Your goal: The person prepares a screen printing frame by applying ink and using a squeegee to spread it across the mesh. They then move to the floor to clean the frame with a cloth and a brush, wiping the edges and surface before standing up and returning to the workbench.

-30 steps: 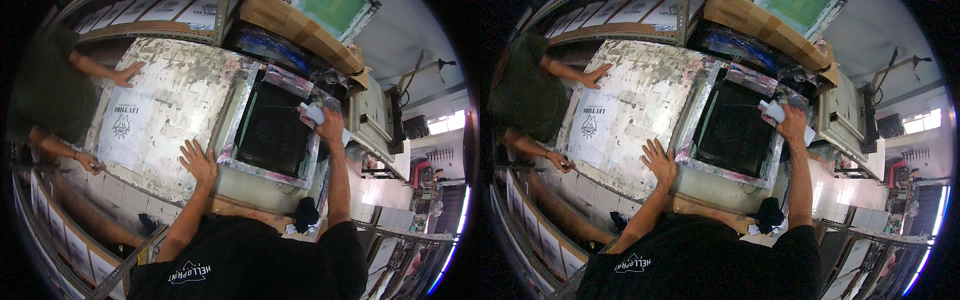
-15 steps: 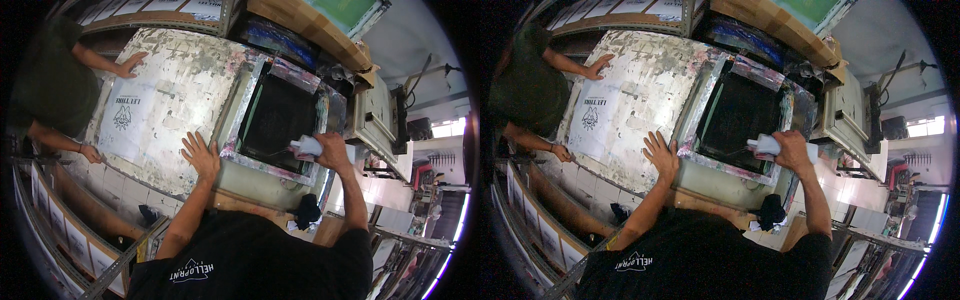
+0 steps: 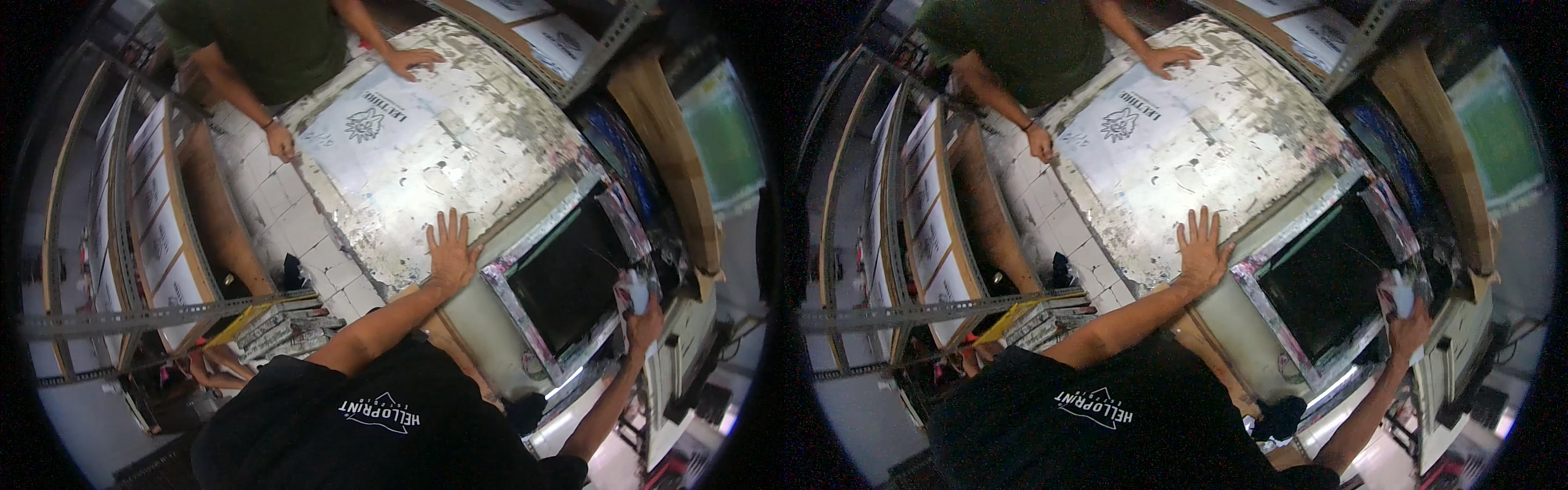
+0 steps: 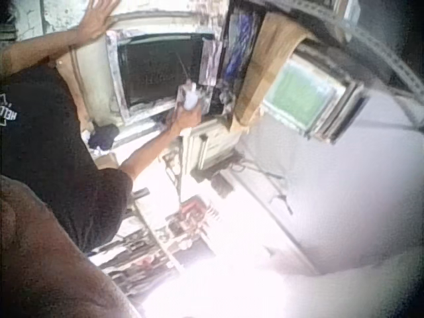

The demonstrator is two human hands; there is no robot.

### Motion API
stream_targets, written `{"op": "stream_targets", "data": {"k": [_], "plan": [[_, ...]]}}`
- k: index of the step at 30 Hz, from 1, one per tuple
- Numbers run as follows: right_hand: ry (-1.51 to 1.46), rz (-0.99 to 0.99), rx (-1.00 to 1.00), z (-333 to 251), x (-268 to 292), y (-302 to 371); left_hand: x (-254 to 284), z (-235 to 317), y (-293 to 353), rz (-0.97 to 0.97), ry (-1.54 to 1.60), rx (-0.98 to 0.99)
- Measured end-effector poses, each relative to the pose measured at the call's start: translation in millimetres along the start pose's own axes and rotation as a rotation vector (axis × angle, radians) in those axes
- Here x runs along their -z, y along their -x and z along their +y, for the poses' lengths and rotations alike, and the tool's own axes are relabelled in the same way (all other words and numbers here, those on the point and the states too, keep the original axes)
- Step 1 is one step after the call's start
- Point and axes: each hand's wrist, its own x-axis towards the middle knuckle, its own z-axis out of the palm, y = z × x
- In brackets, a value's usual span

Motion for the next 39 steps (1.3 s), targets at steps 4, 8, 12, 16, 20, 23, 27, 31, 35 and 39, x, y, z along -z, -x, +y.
{"op": "stream_targets", "data": {"k": [4,8,12,16,20,23,27,31,35,39], "plan": [[-0.144,-0.101,-0.286,42.0,-12.5,-6.2,5.3,-1.0,-0.3,-0.030,0.019,0.024],[-0.279,0.217,-0.427,108.4,-49.5,-8.1,6.5,1.7,-4.4,-0.002,0.000,0.023],[-0.160,0.381,-0.737,152.4,-95.0,-3.7,-1.9,0.7,-3.3,0.031,-0.051,0.010],[0.098,0.628,-0.899,174.1,-148.2,12.4,-10.5,5.2,-6.2,0.036,-0.059,-0.030],[-0.327,0.523,-1.094,114.0,-131.3,-6.6,-15.0,-0.1,-4.2,0.062,-0.095,-0.029],[-0.289,0.734,-0.709,129.1,-126.1,6.4,-15.1,6.8,-6.3,0.064,-0.089,-0.073],[-0.238,0.696,-0.833,124.2,-130.2,14.6,-15.0,2.5,-3.4,0.078,-0.082,-0.082],[-0.302,0.601,-0.754,128.9,-130.3,20.7,-14.4,2.1,-4.0,0.096,-0.100,-0.076],[-0.267,0.471,-0.716,122.7,-133.3,50.7,-12.2,3.9,-3.1,0.079,-0.081,-0.077],[-0.300,0.340,-0.717,82.3,-121.0,107.9,-13.4,4.6,-3.0,0.085,-0.115,-0.063]]}}
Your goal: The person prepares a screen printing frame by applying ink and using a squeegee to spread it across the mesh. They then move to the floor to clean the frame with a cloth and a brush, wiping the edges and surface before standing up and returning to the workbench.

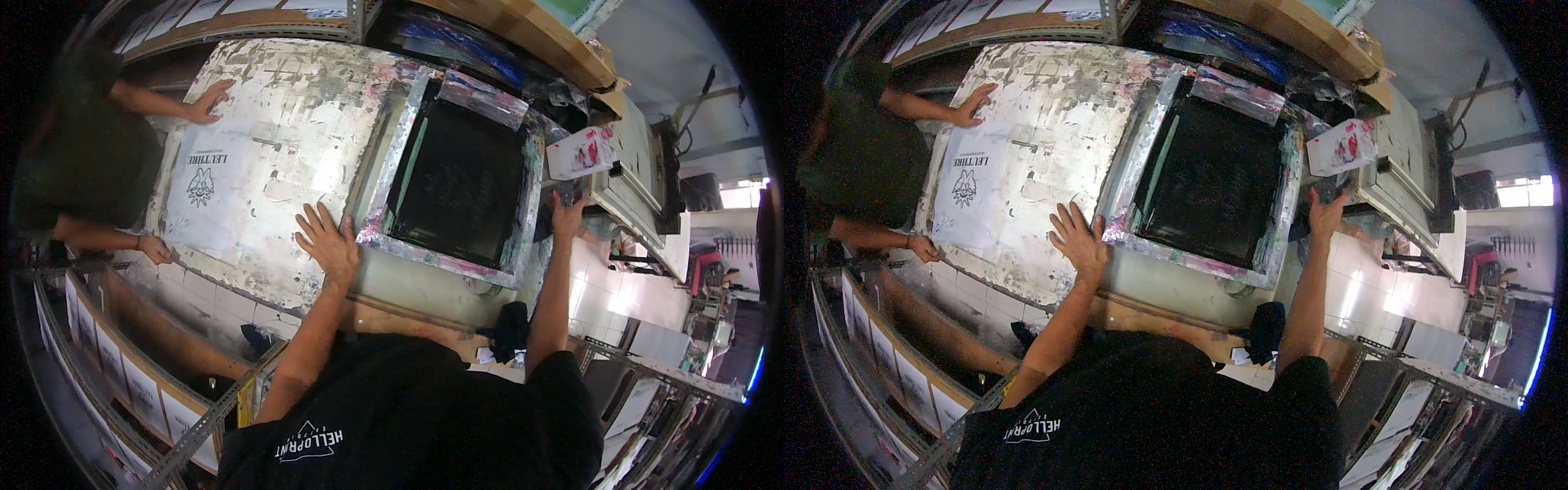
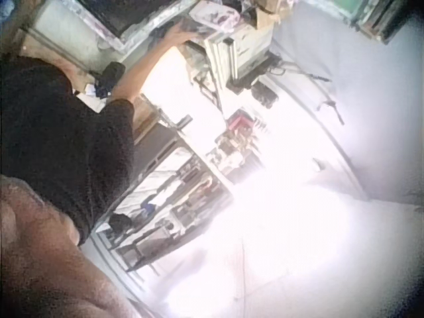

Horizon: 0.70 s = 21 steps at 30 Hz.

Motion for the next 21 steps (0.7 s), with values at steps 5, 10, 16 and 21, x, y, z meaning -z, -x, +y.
{"op": "stream_targets", "data": {"k": [5,10,16,21], "plan": [[0.010,-0.174,-0.028,-22.5,56.2,81.7,-2.7,-2.3,1.7,-0.009,0.008,0.001],[-0.026,-0.318,-0.212,-12.4,95.0,127.7,-9.0,-3.4,2.2,-0.021,-0.055,-0.017],[0.003,-0.304,-0.081,-11.4,109.8,131.9,-12.5,-7.7,3.3,0.000,-0.066,-0.026],[0.133,-0.234,0.243,-2.3,72.9,94.7,-15.0,-9.9,4.5,0.045,0.000,-0.070]]}}
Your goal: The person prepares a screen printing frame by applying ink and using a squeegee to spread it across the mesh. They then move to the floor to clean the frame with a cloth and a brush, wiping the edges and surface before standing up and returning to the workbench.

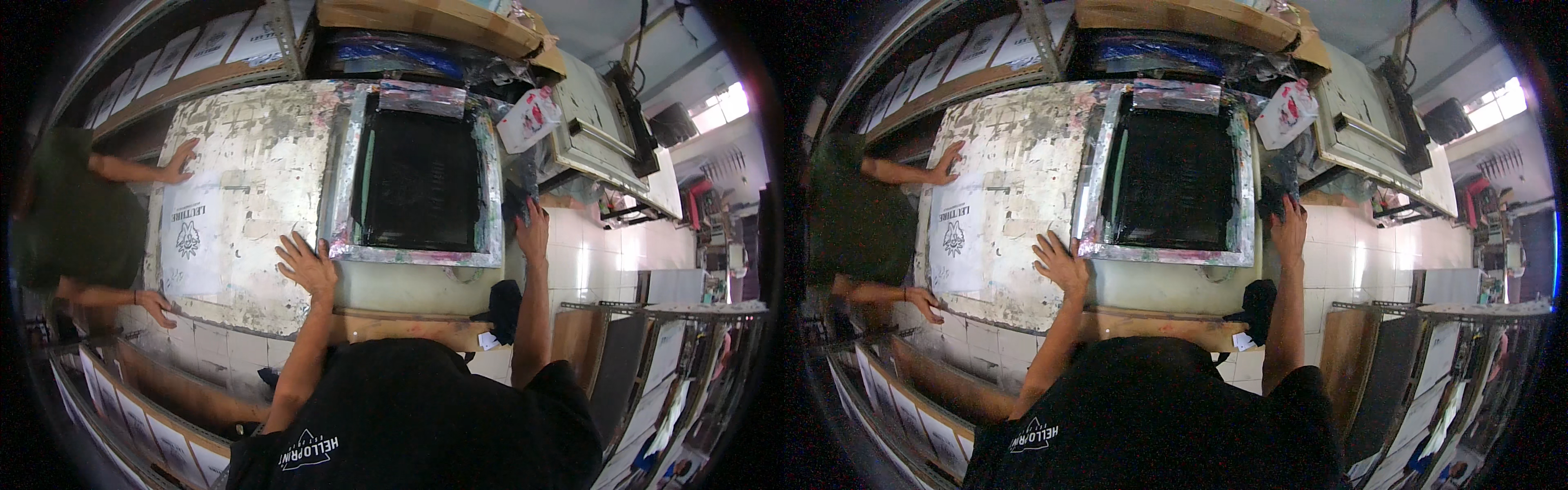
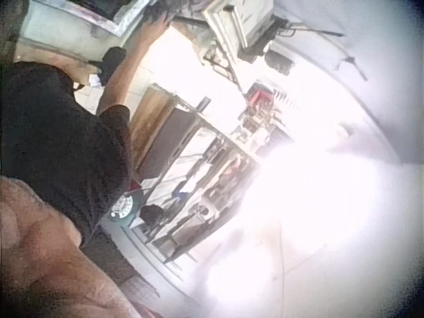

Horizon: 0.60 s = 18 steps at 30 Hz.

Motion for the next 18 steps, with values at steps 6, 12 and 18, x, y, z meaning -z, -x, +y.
{"op": "stream_targets", "data": {"k": [6,12,18], "plan": [[0.167,-0.177,-0.164,-15.3,-18.4,-28.9,3.9,-3.0,0.9,0.032,0.072,0.005],[0.105,0.125,-0.059,-19.9,-19.2,-57.9,11.9,1.0,-0.6,-0.011,0.060,0.039],[0.007,0.180,0.212,-86.8,-19.8,-113.8,5.1,6.3,-2.4,0.013,-0.026,0.030]]}}
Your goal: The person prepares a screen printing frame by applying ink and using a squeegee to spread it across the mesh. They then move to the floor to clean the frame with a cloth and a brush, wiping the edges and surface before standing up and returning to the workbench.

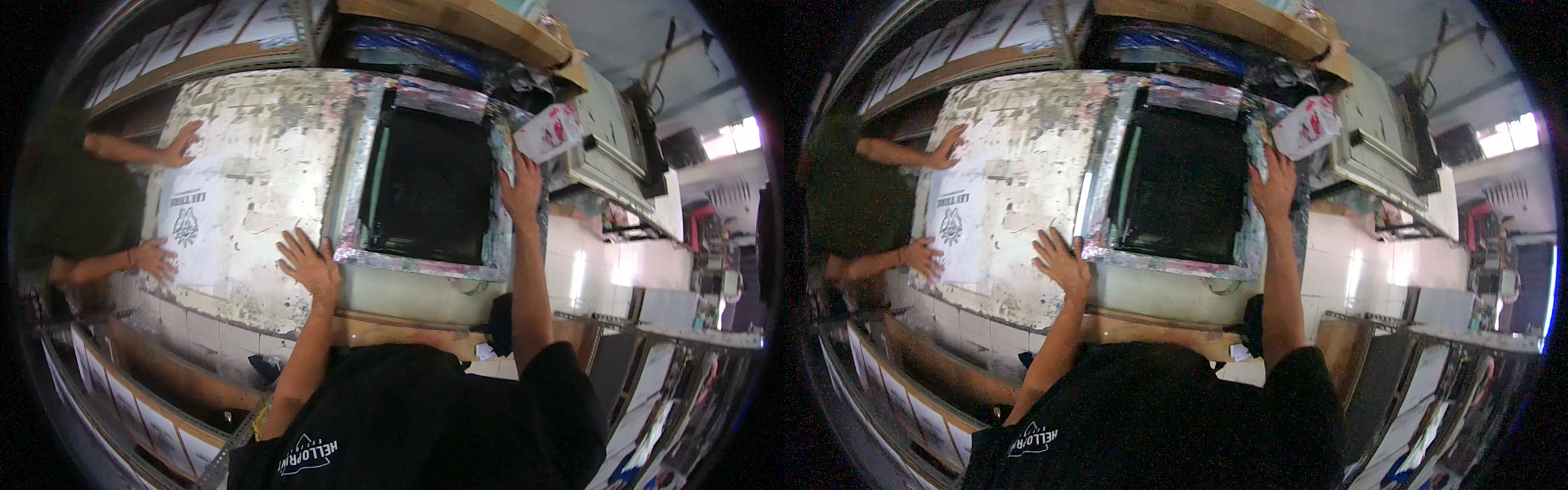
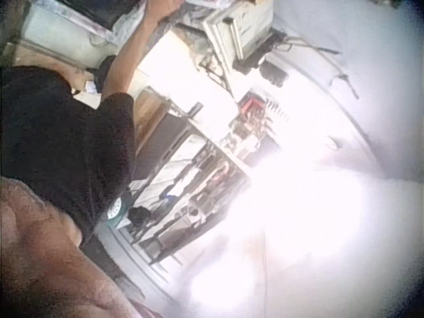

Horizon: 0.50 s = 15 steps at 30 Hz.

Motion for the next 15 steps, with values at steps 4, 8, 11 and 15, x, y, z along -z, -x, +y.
{"op": "stream_targets", "data": {"k": [4,8,11,15], "plan": [[0.131,-0.069,-0.175,17.0,-4.0,-14.5,-0.8,-0.8,-2.0,-0.011,0.019,0.000],[0.361,-0.352,-0.454,76.0,-10.0,30.8,-5.4,1.3,-3.8,-0.044,0.000,0.020],[0.078,-0.420,-0.368,71.2,-8.2,69.0,-6.5,-2.7,-0.5,-0.026,0.081,0.046],[-0.107,-0.293,-0.469,109.6,-5.5,98.9,8.5,0.9,-6.4,-0.152,0.050,0.074]]}}
